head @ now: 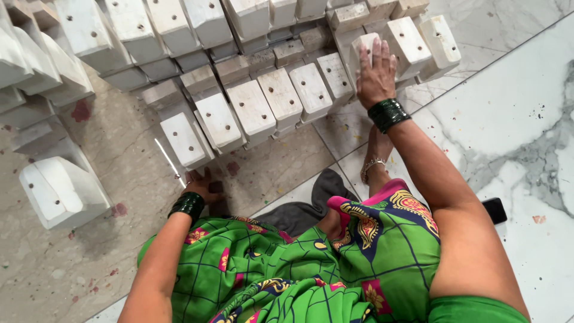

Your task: The person sits on the floor and arranges white plaster casting molds, picking them up one at a time and setting them into neat rows and stacks on the floor. She briefly handles a small dark rectangular object before resuming placing the molds.

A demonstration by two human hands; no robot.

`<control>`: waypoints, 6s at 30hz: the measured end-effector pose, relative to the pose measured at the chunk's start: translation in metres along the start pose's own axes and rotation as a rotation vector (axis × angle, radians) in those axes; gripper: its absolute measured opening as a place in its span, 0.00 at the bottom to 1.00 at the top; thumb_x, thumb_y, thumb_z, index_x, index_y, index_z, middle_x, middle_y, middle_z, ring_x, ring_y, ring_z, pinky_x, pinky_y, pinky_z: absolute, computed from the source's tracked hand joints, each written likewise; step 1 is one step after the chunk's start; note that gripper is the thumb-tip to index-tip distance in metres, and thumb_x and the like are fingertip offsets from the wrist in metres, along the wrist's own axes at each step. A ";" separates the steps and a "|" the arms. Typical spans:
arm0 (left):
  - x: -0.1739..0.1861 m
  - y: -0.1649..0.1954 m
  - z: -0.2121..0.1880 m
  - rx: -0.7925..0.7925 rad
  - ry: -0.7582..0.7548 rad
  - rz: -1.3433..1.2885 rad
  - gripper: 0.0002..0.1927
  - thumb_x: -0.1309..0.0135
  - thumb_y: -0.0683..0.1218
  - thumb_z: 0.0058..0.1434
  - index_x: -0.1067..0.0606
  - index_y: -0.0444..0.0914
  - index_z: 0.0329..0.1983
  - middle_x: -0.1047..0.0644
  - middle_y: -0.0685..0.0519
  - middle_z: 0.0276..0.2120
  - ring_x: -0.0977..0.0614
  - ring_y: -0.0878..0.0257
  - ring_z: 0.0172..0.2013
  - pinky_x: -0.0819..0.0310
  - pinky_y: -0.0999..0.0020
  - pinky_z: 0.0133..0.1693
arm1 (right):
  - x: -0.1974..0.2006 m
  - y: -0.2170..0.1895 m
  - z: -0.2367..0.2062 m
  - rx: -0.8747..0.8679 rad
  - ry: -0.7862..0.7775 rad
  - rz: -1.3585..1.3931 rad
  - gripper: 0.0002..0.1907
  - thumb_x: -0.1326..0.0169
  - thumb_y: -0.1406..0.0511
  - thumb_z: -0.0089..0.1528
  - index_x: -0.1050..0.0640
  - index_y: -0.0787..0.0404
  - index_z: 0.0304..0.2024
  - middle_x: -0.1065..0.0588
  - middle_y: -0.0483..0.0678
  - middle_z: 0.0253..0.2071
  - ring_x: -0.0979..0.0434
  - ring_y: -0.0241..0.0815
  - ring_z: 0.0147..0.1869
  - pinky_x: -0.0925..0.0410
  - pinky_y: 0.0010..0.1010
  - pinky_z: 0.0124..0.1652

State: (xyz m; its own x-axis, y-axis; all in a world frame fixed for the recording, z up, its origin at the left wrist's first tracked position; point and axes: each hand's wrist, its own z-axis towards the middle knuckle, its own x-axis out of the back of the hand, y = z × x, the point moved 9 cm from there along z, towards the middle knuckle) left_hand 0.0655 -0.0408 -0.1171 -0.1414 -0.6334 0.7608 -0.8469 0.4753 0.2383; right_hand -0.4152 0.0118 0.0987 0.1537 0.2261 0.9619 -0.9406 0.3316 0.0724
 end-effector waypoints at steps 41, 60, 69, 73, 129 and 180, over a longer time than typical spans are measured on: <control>0.121 -0.040 -0.059 -0.469 0.598 -0.456 0.33 0.46 0.51 0.63 0.37 0.52 0.73 0.46 0.46 0.75 0.37 0.47 0.70 0.39 0.57 0.66 | -0.062 -0.034 -0.149 0.312 -0.693 0.242 0.28 0.47 0.53 0.64 0.30 0.48 0.66 0.26 0.53 0.61 0.27 0.56 0.63 0.33 0.43 0.61; 0.038 -0.248 -0.160 0.957 1.172 -0.287 0.60 0.28 0.56 0.53 0.52 0.46 0.81 0.64 0.28 0.75 0.58 0.30 0.74 0.58 0.25 0.65 | -0.089 0.066 -0.197 0.013 -0.863 0.288 0.29 0.48 0.49 0.63 0.29 0.43 0.66 0.20 0.55 0.54 0.21 0.58 0.60 0.28 0.43 0.56; 0.051 -0.302 -0.156 0.944 0.896 -0.369 0.51 0.29 0.61 0.55 0.42 0.39 0.73 0.35 0.38 0.63 0.36 0.37 0.66 0.44 0.36 0.62 | -0.094 0.061 -0.196 0.053 -0.857 0.353 0.29 0.48 0.50 0.63 0.29 0.44 0.67 0.21 0.56 0.56 0.22 0.58 0.61 0.29 0.42 0.56; 0.075 -0.303 -0.170 0.892 1.105 -0.166 0.61 0.24 0.63 0.38 0.43 0.39 0.70 0.37 0.35 0.57 0.35 0.34 0.58 0.41 0.29 0.56 | -0.095 0.065 -0.201 0.072 -0.848 0.343 0.28 0.48 0.51 0.63 0.28 0.44 0.66 0.21 0.56 0.55 0.22 0.58 0.62 0.28 0.42 0.57; 0.060 -0.188 -0.057 0.604 0.719 -0.359 0.71 0.29 0.66 0.43 0.63 0.53 0.79 0.44 0.34 0.64 0.31 0.31 0.58 0.23 0.42 0.49 | -0.109 0.075 -0.201 0.026 -0.871 0.332 0.28 0.48 0.51 0.63 0.27 0.44 0.67 0.20 0.56 0.55 0.21 0.58 0.60 0.28 0.42 0.57; 0.075 -0.015 -0.083 0.271 0.447 -0.063 0.19 0.43 0.59 0.65 0.18 0.43 0.50 0.19 0.48 0.53 0.20 0.50 0.57 0.28 0.52 0.57 | 0.029 0.062 -0.264 -0.208 -0.584 0.953 0.26 0.51 0.59 0.69 0.30 0.55 0.69 0.25 0.49 0.62 0.25 0.38 0.62 0.31 0.31 0.54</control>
State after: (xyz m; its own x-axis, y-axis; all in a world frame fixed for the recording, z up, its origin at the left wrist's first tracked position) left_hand 0.1108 -0.0448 -0.0132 0.0966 -0.3050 0.9474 -0.9572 0.2323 0.1724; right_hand -0.3895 0.2805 0.0619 -0.8130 0.0244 0.5818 -0.5223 0.4113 -0.7471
